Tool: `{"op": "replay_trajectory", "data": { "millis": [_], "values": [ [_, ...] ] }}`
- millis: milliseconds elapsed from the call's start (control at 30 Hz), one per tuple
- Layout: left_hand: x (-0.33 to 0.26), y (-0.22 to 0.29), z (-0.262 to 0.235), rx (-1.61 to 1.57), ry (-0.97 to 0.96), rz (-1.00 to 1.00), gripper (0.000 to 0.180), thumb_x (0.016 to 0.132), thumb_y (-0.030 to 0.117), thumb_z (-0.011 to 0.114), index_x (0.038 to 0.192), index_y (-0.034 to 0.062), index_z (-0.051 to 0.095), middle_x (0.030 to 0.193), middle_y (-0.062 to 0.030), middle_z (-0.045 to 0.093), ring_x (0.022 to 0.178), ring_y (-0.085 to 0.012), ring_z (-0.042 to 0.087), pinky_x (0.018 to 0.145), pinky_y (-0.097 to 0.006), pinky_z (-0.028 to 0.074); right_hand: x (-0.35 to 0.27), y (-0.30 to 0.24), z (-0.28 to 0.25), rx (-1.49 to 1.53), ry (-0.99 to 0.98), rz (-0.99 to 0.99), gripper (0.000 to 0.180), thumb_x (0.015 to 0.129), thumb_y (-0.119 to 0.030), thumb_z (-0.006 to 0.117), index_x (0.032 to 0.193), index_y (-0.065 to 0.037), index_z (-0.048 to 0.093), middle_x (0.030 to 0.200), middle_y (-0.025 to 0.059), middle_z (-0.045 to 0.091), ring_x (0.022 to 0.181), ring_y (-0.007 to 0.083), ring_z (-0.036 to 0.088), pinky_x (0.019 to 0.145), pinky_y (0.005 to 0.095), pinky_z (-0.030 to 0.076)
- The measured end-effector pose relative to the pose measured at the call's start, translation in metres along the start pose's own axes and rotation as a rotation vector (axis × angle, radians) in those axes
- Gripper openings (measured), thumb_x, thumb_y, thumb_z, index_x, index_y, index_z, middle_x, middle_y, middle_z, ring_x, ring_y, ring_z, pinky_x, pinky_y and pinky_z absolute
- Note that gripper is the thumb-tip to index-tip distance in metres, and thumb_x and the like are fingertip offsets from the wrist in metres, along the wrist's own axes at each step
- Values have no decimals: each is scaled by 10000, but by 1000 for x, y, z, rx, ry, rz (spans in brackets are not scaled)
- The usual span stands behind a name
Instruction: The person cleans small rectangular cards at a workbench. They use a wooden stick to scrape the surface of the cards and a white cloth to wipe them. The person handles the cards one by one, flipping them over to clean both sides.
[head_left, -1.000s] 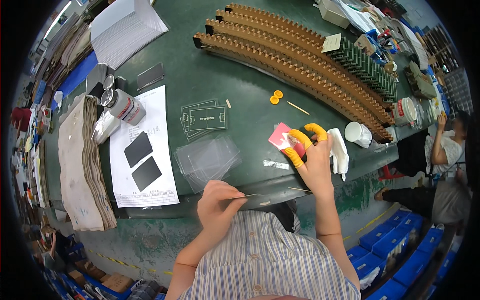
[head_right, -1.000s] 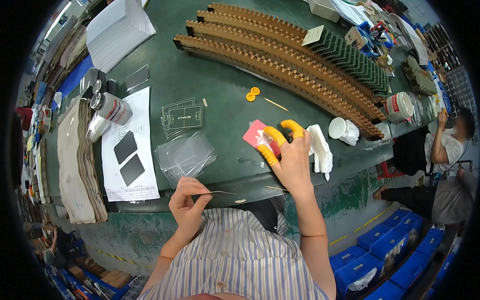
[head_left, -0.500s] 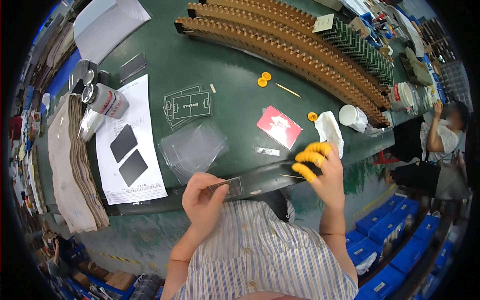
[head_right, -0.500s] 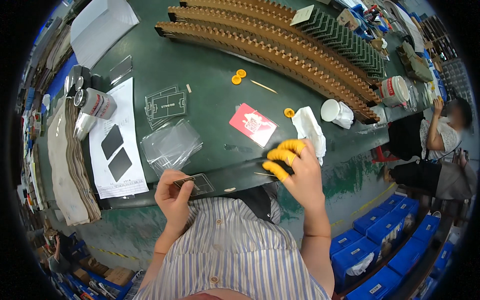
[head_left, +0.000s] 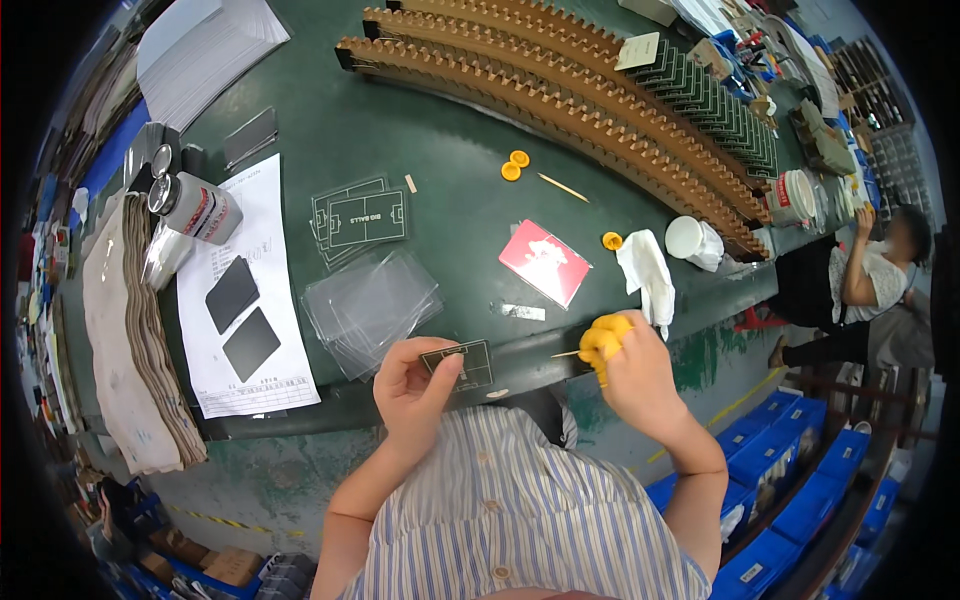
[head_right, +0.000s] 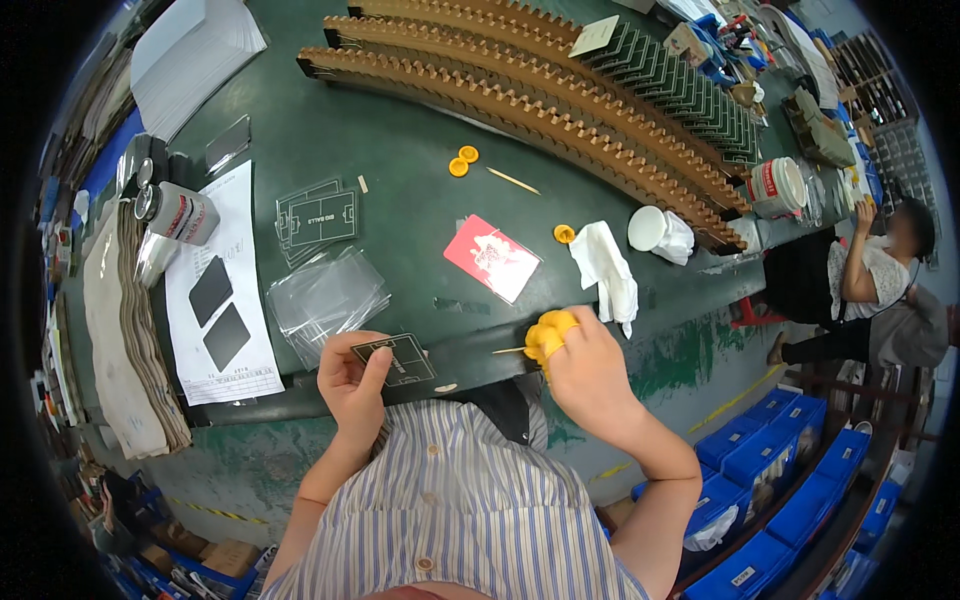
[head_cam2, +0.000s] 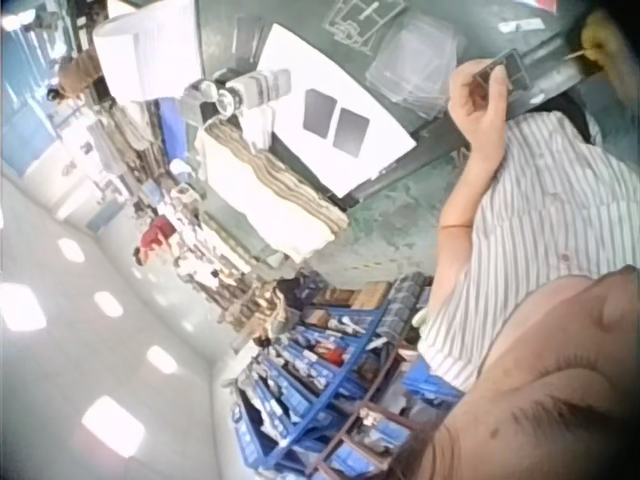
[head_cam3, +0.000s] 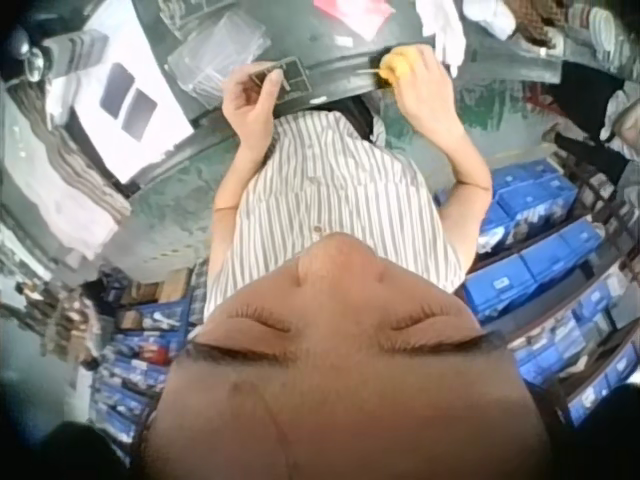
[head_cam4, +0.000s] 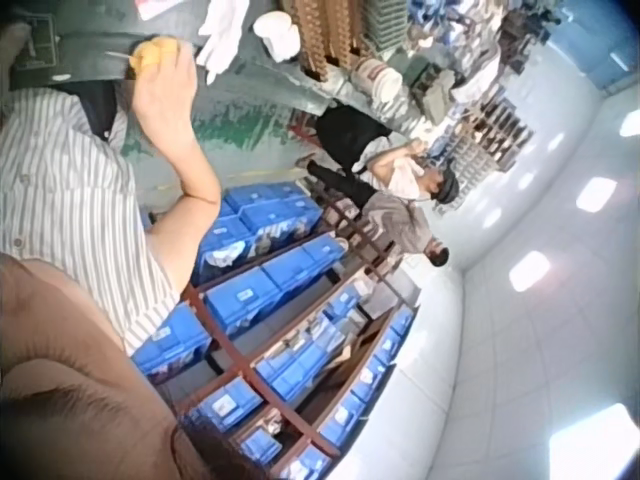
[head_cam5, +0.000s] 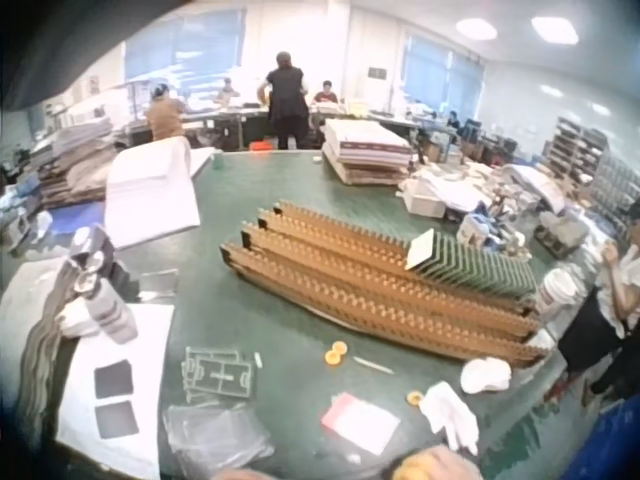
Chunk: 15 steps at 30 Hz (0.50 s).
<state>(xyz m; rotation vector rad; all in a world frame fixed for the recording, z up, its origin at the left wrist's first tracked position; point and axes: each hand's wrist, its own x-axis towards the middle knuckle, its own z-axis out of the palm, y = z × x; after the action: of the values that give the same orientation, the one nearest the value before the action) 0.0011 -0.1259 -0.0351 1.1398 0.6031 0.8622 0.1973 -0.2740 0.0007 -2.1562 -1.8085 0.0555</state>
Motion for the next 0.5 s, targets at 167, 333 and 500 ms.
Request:
{"op": "replay_trajectory", "data": {
  "millis": [167, 333, 500],
  "values": [
    [-2, -13, -4, -16, 18, -17, 163, 826, -41, 633, 973, -12, 570, 946, -88, 628, 831, -109, 583, 737, -233, 466, 19, 16, 8, 121, 259, 137, 138, 779, 70, 566, 905, 20, 540, 932, 151, 563, 859, 345, 549, 730, 395, 478],
    [-2, -10, -2, 85, 46, -18, 163, 802, -17, 669, 945, 1, 594, 916, -84, 650, 813, -112, 590, 728, -244, 465, 42, 25, 20, 33, 319, 166, 258, 767, 78, 593, 1021, 37, 571, 913, 155, 577, 931, 347, 568, 768, 391, 489],
    [1, -5, -1, 102, 17, -16, 164, 813, -24, 656, 960, -2, 587, 923, -84, 647, 806, -113, 591, 728, -247, 466, 55, 23, 25, 38, 391, 134, 251, 729, 9, 685, 976, -24, 651, 888, 119, 586, 902, 319, 578, 800, 387, 499]
  ]
}}
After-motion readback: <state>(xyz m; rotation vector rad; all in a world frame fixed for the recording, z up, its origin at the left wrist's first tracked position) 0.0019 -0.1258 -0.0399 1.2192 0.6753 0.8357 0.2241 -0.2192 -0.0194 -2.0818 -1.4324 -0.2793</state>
